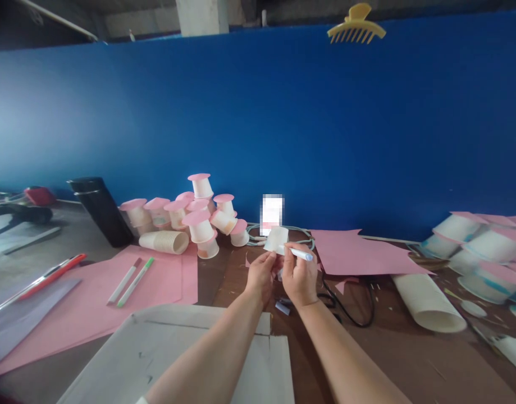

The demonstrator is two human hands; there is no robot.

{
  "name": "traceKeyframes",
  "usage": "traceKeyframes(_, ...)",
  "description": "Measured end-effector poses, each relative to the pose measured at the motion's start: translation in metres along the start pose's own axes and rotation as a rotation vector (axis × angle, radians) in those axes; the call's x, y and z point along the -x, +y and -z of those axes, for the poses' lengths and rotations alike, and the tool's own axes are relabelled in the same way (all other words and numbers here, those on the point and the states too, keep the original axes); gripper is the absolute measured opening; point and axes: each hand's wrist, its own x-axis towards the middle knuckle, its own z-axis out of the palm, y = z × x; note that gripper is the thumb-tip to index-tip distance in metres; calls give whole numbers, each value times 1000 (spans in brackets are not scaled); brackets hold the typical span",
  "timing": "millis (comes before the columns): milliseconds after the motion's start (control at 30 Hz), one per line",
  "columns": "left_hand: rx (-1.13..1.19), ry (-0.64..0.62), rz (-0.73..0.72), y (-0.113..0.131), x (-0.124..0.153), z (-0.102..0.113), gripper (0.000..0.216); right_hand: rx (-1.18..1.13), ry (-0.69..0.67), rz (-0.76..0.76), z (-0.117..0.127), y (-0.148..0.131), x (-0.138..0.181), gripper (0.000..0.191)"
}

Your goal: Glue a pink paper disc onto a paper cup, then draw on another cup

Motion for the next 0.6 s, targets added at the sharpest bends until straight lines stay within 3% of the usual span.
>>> traceKeyframes(600,-150,27,-60,2,2,-3,26,44,-56,77,-1,0,0,12)
